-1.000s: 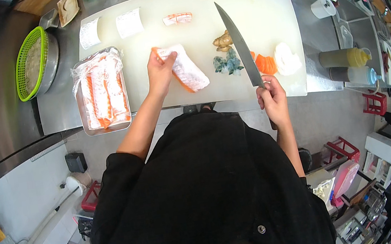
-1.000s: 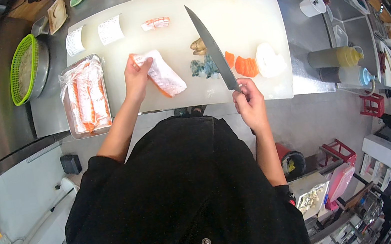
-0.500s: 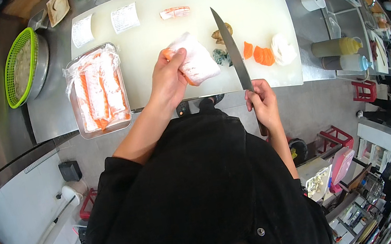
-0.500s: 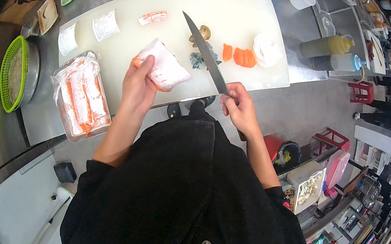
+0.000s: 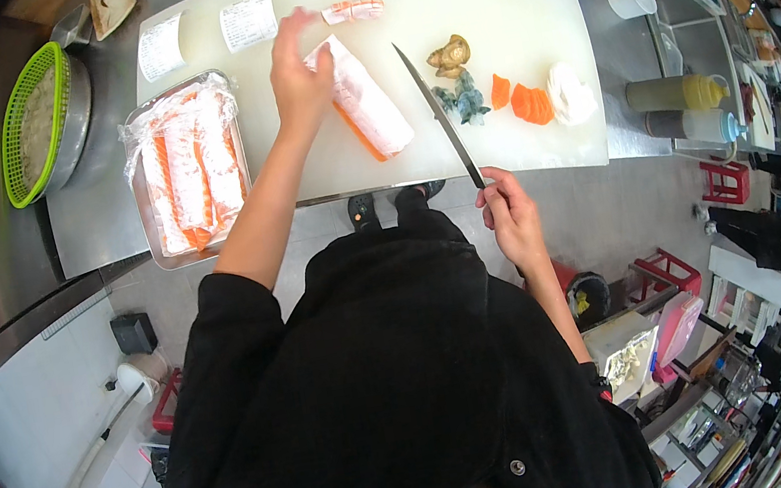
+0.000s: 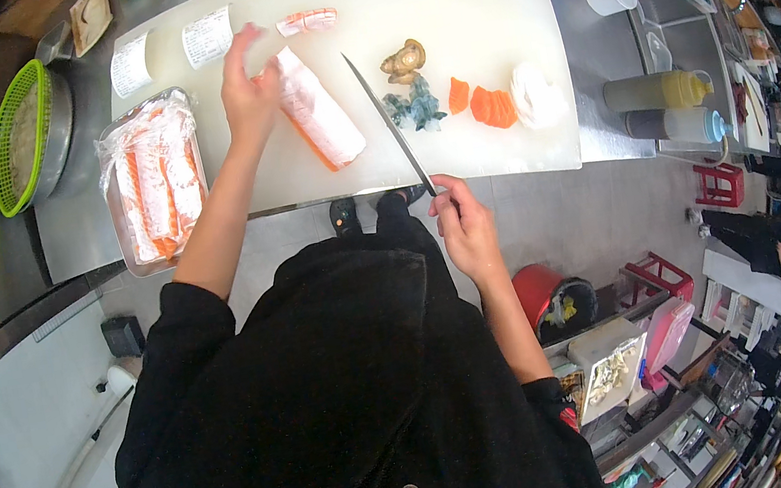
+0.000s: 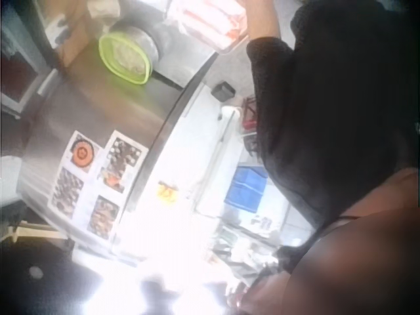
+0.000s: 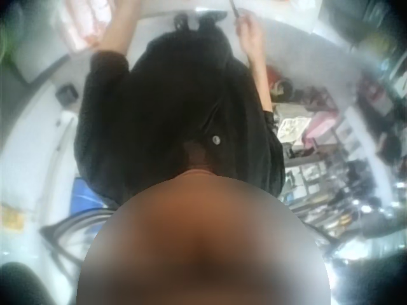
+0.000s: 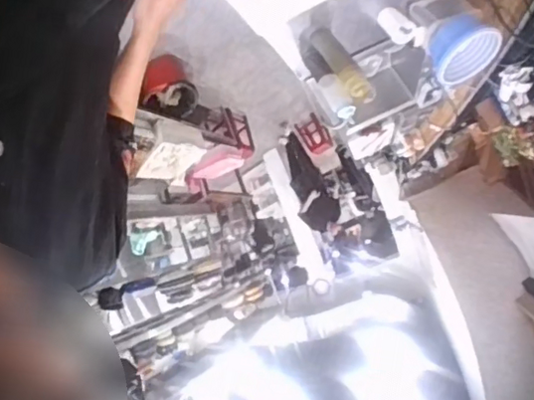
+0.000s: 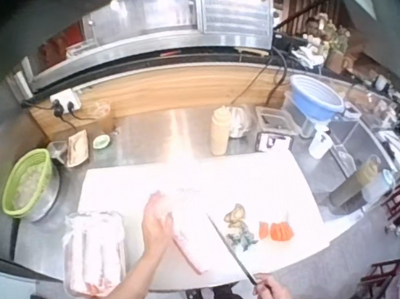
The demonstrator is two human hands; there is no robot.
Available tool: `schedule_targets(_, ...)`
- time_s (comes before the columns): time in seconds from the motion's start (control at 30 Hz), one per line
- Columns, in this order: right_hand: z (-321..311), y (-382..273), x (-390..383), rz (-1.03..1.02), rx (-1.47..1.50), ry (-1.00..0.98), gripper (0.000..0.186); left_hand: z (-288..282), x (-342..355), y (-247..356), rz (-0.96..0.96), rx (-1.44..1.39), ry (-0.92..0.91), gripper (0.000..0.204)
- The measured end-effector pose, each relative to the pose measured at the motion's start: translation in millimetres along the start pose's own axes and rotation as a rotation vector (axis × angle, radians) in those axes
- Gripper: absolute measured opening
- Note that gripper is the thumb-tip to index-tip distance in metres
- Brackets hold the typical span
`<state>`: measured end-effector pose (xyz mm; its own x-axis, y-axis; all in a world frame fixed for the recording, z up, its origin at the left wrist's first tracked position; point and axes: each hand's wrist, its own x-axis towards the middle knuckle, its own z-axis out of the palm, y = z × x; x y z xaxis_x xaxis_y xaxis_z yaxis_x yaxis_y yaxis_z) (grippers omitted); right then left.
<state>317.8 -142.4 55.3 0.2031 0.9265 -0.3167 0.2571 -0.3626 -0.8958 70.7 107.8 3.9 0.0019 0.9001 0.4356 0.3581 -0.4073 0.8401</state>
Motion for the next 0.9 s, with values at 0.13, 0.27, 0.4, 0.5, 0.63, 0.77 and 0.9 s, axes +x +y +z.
schedule_targets(0.13, 3, 1, -11, -0.073, -0.158, 0.016, 0.033, -5, -77, 40, 0.417, 0.506, -0.516, 0.043)
schedule_targets(0.27, 6, 0, -18, -0.076, -0.184, 0.047, 0.035, -19, -137, 67, 0.413, 0.193, -0.849, 0.035)
schedule_targets(0.4, 9, -3, -21, -0.107, -0.187, 0.046, 0.038, -20, -120, 54, 0.309, 0.284, -0.655, 0.032)
schedule_targets(0.5, 11, -6, -20, -0.128, -0.187, 0.010, 0.040, -20, -100, 44, 0.366, 0.346, -0.514, 0.018)
schedule_targets(0.63, 15, -10, -18, -0.119, -0.217, -0.027, 0.044, -19, -87, 37, 0.347, 0.255, -0.434, 0.008)
schedule_targets(0.77, 22, -15, -15, -0.163, -0.219, -0.039, 0.046, -10, -71, 24, 0.242, 0.303, -0.254, 0.010)
schedule_targets(0.9, 29, -24, -3, -0.184, -0.223, -0.050, 0.047, -6, -55, 10, 0.205, 0.417, -0.143, 0.014)
